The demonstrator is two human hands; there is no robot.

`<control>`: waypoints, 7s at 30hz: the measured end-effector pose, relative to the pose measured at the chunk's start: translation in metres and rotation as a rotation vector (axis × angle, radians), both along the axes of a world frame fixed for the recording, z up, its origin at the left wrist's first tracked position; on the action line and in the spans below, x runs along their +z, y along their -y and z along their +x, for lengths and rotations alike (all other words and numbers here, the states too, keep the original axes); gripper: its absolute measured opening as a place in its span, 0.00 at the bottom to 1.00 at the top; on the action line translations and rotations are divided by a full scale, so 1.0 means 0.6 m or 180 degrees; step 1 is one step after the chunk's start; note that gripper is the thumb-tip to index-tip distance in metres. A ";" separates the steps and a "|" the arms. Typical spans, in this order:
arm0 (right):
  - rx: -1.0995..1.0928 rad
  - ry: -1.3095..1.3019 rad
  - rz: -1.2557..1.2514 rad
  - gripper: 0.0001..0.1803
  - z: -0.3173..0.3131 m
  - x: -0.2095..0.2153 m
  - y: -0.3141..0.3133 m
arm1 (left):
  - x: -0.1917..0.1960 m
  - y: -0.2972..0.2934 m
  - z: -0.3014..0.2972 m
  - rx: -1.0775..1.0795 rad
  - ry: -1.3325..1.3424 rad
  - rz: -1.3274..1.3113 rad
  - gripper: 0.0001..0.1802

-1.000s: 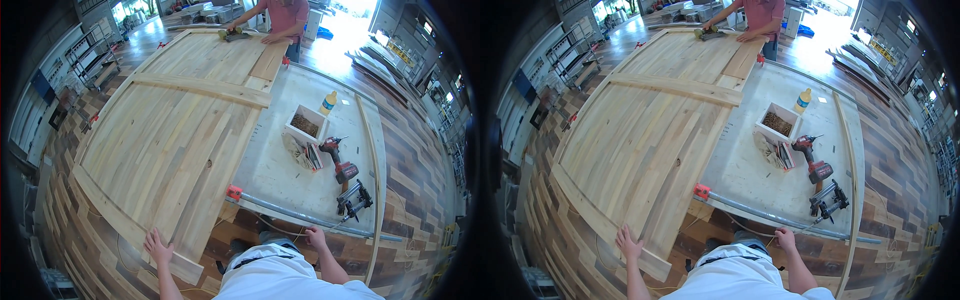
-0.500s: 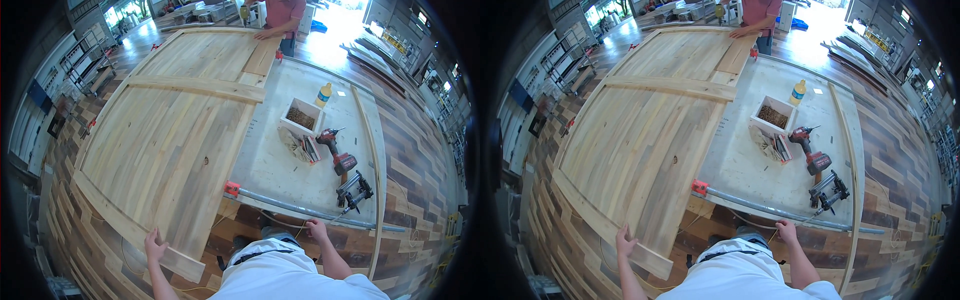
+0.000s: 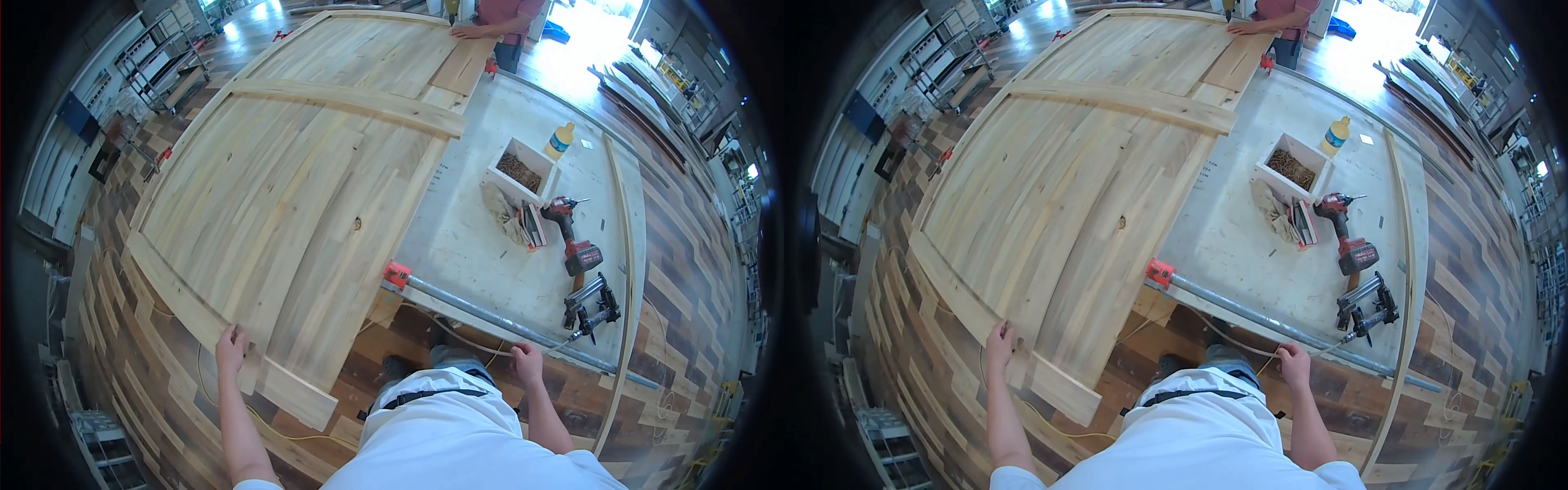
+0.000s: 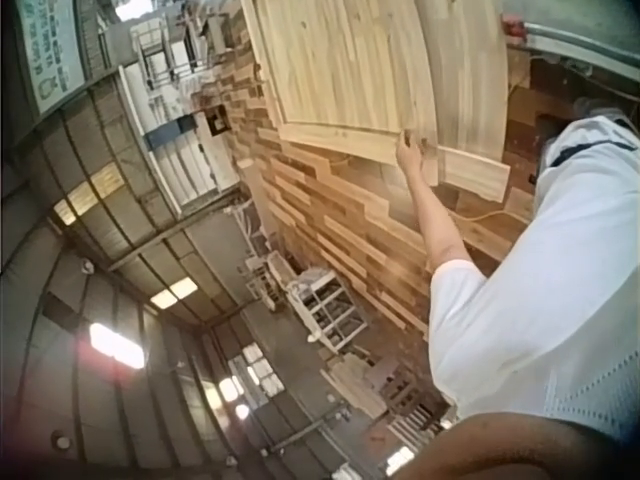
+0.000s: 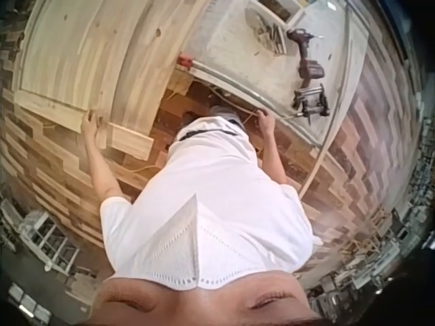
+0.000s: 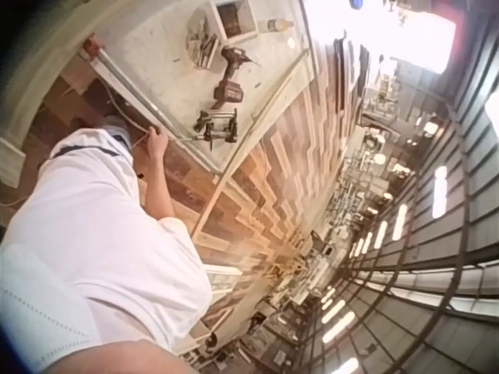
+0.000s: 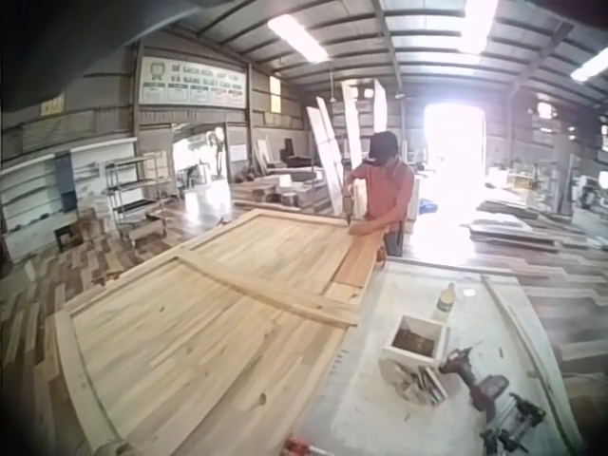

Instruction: Assembling large wooden panels by applying wood glue and securing components with a pneumatic nail gun.

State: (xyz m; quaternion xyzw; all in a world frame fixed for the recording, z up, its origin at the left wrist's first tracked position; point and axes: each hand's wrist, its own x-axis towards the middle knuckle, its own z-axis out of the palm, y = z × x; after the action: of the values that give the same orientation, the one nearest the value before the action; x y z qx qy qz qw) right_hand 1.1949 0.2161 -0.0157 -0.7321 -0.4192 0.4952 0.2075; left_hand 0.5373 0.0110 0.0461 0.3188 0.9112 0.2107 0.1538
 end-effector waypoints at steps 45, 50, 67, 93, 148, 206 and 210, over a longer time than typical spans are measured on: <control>0.1426 -0.0332 0.2371 0.06 -0.140 0.044 -0.529 | -0.091 0.100 0.613 0.0928 0.2473 -0.1018 0.27; -0.0482 0.0551 0.2811 0.14 0.009 0.068 -0.805 | -0.030 0.061 0.647 0.0738 0.2711 -0.0892 0.17; -0.0060 0.0142 0.2376 0.32 0.157 -0.104 -1.266 | -0.052 0.129 0.741 0.1907 0.1411 -0.0790 0.22; 0.0251 -0.0299 0.2529 0.46 -0.110 0.028 -0.402 | 0.041 -0.075 0.251 0.0861 -0.0782 -0.0333 0.45; -0.0455 0.0174 0.1399 0.45 -0.110 -0.099 -0.227 | -0.072 -0.081 0.058 -0.0143 -0.1408 -0.0523 0.55; -0.0930 -0.0167 0.0544 0.15 0.069 -0.053 -0.265 | 0.016 -0.333 0.172 -0.0878 -0.1626 -0.1108 0.46; -0.1018 -0.0281 0.0444 0.15 0.076 -0.064 -0.262 | 0.009 -0.346 0.166 -0.0586 -0.1277 -0.0980 0.49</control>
State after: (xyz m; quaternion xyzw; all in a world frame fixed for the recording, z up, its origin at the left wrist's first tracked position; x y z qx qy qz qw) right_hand 1.2405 0.3730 -0.0542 -0.7509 -0.3212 0.4572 0.3521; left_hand 0.6372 0.2187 0.0512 0.4085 0.9120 -0.0126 0.0354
